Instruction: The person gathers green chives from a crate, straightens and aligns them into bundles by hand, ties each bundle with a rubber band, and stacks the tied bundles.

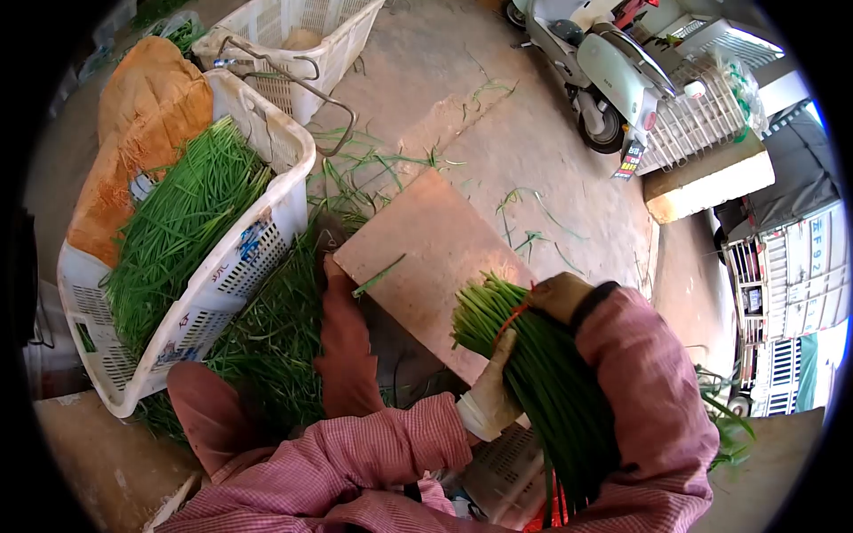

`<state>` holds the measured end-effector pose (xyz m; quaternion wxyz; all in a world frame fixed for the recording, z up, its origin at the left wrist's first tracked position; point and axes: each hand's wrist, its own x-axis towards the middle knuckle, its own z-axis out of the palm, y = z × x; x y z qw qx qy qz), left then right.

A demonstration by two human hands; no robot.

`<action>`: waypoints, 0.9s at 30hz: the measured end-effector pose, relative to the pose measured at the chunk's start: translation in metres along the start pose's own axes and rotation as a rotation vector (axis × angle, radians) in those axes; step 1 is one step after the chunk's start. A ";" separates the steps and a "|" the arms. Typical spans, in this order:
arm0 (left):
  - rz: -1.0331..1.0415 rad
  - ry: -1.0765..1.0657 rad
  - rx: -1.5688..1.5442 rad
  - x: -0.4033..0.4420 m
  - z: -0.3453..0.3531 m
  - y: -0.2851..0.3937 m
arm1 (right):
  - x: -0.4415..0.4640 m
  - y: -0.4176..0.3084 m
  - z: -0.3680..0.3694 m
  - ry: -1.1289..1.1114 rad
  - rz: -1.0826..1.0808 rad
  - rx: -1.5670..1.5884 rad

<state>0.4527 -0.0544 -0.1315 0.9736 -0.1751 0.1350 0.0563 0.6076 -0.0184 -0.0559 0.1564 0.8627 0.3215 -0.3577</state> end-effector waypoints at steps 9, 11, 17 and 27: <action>-0.114 0.002 -0.172 0.010 -0.011 0.006 | 0.075 -0.007 0.028 -0.155 -0.025 -0.225; -0.079 0.030 -0.165 0.009 -0.008 0.003 | 0.071 -0.007 0.023 -0.151 0.020 -0.186; -0.114 -0.013 -0.209 0.032 -0.030 0.002 | 0.097 -0.012 0.049 -0.145 -0.076 -0.239; 0.020 0.080 0.640 0.012 -0.031 0.062 | 0.054 -0.050 0.031 0.215 -0.544 0.389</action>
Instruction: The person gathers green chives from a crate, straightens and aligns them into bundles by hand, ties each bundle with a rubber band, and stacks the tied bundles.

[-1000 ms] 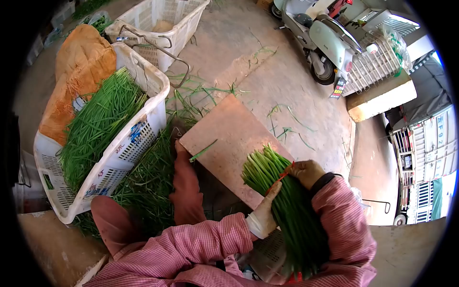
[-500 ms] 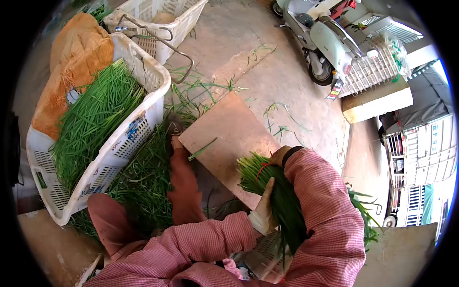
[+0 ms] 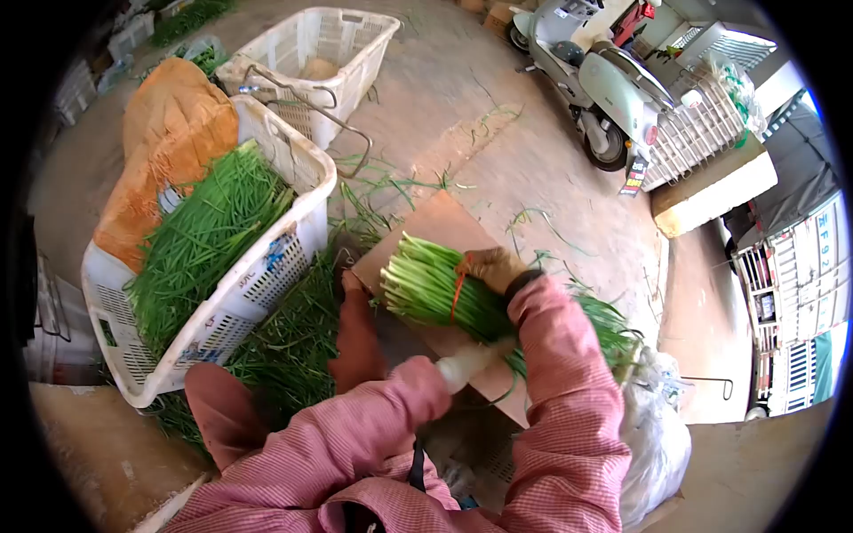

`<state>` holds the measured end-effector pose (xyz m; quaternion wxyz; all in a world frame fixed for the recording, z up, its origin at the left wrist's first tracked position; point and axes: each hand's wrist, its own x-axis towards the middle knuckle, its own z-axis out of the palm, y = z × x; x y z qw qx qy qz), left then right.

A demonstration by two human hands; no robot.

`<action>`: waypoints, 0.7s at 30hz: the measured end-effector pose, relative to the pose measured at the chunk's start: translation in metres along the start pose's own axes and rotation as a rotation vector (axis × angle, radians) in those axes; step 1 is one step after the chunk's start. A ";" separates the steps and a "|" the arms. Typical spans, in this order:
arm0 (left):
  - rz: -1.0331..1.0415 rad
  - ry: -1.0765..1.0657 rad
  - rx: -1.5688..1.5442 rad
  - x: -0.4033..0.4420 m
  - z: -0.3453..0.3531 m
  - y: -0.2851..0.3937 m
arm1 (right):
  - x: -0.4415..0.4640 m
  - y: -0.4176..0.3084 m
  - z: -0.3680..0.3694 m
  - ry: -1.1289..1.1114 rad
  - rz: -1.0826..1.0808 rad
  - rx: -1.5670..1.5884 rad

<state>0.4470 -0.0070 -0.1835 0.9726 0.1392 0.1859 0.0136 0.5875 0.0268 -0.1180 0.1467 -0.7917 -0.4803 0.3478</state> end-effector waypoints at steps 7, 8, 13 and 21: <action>0.755 0.121 2.287 -0.059 -0.040 0.118 | -0.047 0.025 0.145 0.893 -0.228 -0.354; 0.670 0.203 2.521 -0.052 -0.012 0.130 | -0.050 0.032 0.162 0.786 -0.064 -0.130; -0.187 -0.059 2.602 0.010 -0.025 0.122 | -0.058 0.022 0.199 0.952 -0.188 0.631; 0.132 0.332 2.609 0.007 -0.072 0.058 | -0.064 0.015 0.195 0.861 -0.097 0.580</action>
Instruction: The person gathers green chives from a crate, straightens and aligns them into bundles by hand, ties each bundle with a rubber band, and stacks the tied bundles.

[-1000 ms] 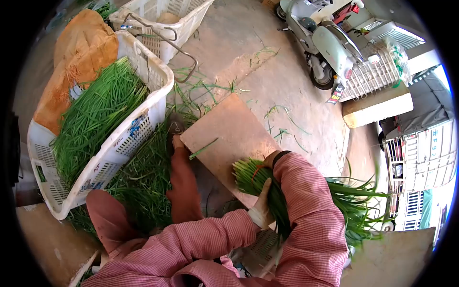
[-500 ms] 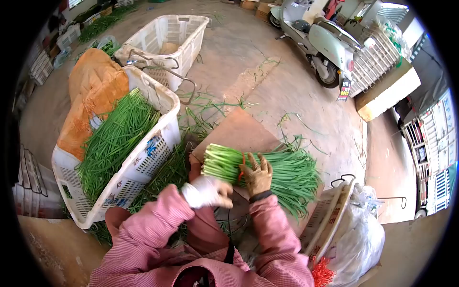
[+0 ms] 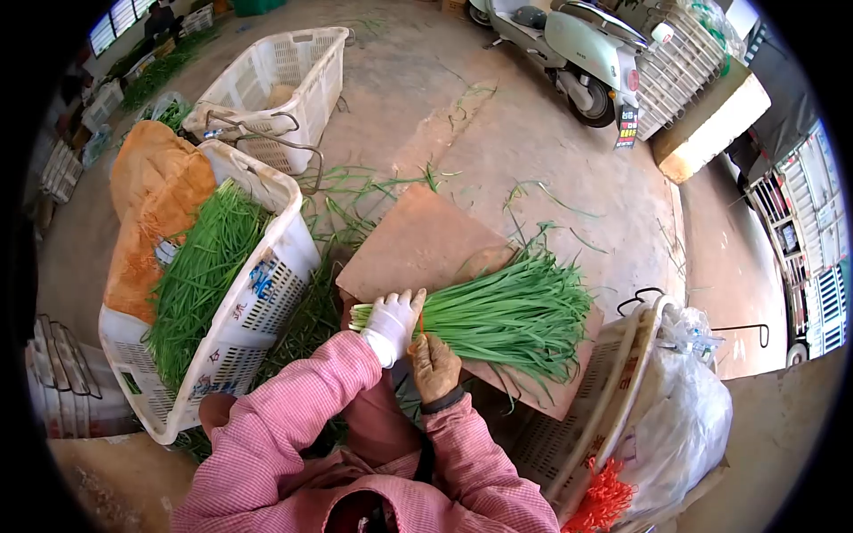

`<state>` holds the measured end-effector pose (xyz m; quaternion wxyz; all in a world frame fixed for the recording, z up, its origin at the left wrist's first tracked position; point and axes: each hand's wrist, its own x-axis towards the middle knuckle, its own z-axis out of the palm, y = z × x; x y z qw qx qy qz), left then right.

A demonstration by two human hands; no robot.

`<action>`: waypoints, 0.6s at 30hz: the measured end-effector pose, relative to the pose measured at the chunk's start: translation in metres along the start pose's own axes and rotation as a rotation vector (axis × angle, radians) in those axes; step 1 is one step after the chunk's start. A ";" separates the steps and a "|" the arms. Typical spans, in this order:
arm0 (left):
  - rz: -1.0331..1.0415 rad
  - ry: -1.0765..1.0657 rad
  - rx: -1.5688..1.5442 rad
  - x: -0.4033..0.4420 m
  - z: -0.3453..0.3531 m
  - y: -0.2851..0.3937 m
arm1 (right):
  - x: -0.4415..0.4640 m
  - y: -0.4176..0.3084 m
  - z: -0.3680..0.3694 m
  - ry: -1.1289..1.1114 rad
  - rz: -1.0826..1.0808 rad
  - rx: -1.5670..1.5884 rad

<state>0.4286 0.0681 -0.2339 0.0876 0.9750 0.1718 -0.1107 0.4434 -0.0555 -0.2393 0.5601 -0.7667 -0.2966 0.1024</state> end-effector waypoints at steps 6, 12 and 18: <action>-0.026 -0.014 0.040 0.013 0.001 0.002 | 0.004 -0.001 -0.006 0.008 0.064 0.068; -0.066 0.059 0.093 0.005 0.004 0.013 | 0.131 0.032 0.029 0.157 0.298 0.387; -0.056 -0.040 0.151 0.008 0.003 0.010 | 0.181 0.105 0.069 0.143 0.497 -0.004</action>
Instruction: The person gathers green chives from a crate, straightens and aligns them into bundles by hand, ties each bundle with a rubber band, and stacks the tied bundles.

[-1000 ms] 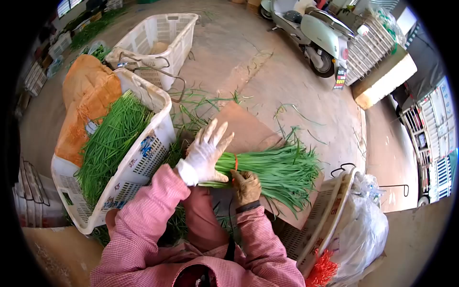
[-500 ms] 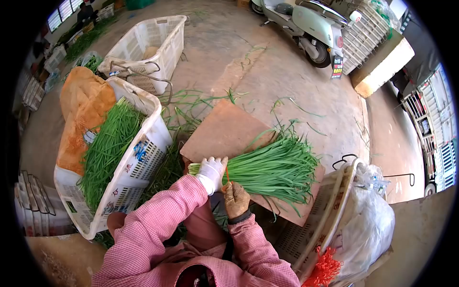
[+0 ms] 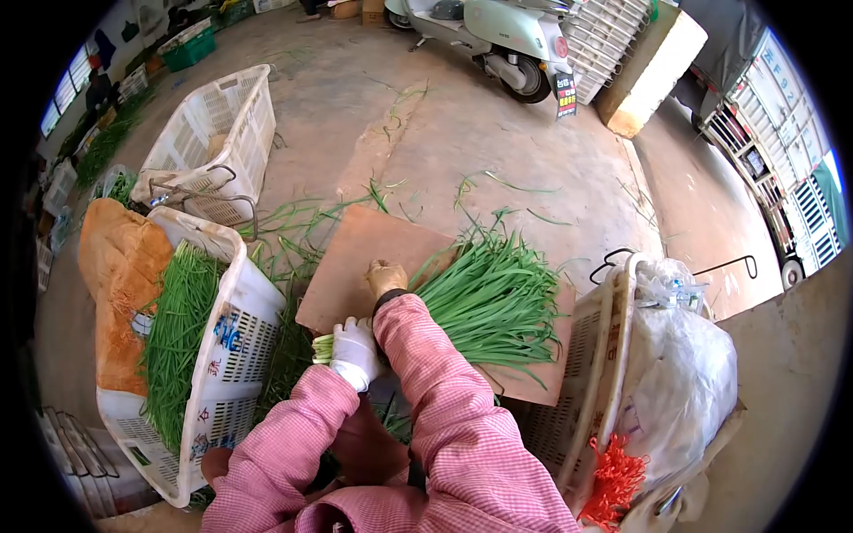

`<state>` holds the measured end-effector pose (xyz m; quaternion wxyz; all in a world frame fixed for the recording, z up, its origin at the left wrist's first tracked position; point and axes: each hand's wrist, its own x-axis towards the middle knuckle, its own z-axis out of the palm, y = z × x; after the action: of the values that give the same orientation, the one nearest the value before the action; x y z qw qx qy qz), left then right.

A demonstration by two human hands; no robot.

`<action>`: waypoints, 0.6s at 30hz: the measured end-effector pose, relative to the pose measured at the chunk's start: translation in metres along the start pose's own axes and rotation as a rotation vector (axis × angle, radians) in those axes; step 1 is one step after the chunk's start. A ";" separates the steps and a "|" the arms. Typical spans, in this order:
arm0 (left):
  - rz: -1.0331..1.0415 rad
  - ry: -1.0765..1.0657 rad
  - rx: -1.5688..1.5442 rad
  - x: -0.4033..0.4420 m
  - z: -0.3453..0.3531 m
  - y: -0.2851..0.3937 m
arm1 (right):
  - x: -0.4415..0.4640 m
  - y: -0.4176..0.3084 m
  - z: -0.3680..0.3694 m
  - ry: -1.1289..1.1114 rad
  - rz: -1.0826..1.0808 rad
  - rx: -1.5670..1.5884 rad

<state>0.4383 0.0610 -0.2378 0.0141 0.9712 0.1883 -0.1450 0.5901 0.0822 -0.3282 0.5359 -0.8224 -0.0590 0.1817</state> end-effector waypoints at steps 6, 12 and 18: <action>0.019 -0.121 0.019 -0.003 -0.019 -0.002 | -0.116 -0.094 -0.071 -0.482 0.158 0.714; 0.156 -0.062 0.012 0.032 0.028 -0.022 | -0.142 -0.073 -0.077 -0.313 0.142 0.926; 0.153 -0.053 -0.205 0.020 0.020 -0.021 | -0.066 -0.074 -0.021 -0.085 0.326 0.979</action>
<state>0.4433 0.0863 -0.2619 0.1291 0.9721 0.1271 -0.1492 0.5433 0.0761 -0.2386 0.8198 -0.4656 0.1404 0.3024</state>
